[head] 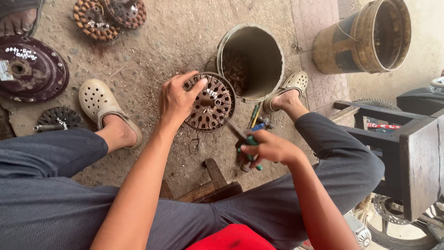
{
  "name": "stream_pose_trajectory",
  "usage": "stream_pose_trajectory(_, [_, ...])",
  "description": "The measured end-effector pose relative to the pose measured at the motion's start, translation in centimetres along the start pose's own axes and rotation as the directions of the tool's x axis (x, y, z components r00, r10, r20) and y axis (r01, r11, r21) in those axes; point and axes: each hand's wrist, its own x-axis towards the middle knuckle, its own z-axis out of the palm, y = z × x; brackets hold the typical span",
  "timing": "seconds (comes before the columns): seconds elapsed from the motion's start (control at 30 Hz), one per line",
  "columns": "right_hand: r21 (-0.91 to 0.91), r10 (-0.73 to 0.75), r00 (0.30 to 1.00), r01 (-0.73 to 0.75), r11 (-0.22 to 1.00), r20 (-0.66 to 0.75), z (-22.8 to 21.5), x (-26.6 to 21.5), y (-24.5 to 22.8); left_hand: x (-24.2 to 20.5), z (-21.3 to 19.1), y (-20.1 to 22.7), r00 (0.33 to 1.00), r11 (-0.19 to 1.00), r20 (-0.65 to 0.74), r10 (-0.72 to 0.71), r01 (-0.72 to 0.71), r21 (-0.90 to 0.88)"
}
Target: The person uses pliers to pull copper wire coils out of a motor stator and drops the wire into a bucket. The person rotates the stator to access different slots and continues removing wire until the stator is mostly empty.
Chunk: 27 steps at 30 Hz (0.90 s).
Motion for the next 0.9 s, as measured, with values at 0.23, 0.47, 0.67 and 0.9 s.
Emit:
stream_pose_trajectory(0.23, [-0.395, 0.064, 0.967, -0.160, 0.905, -0.247, 2.6, -0.4, -3.8, 0.0, 0.2, -0.1, 0.992, 0.992, -0.036, 0.123, -0.122, 0.009])
stream_pose_trajectory(0.47, [-0.607, 0.108, 0.960, -0.248, 0.755, -0.257, 2.3, 0.2, -5.3, 0.0, 0.0, 0.1, 0.987, 0.988, -0.047, 0.155, -0.154, 0.023])
stream_pose_trajectory(0.67, [-0.689, -0.243, 0.907, -0.067, 0.722, -0.343, 2.1, -0.7, -4.8, 0.1, -0.2, 0.3, 0.989, 0.990, -0.048, 0.139, -0.137, 0.027])
stream_pose_trajectory(0.9, [0.357, -0.218, 0.685, 0.592, 0.722, -0.695, 2.2, -4.3, 0.6, -1.1, -0.4, 3.3, 0.773, 0.823, -0.284, 0.567, -0.512, 0.248])
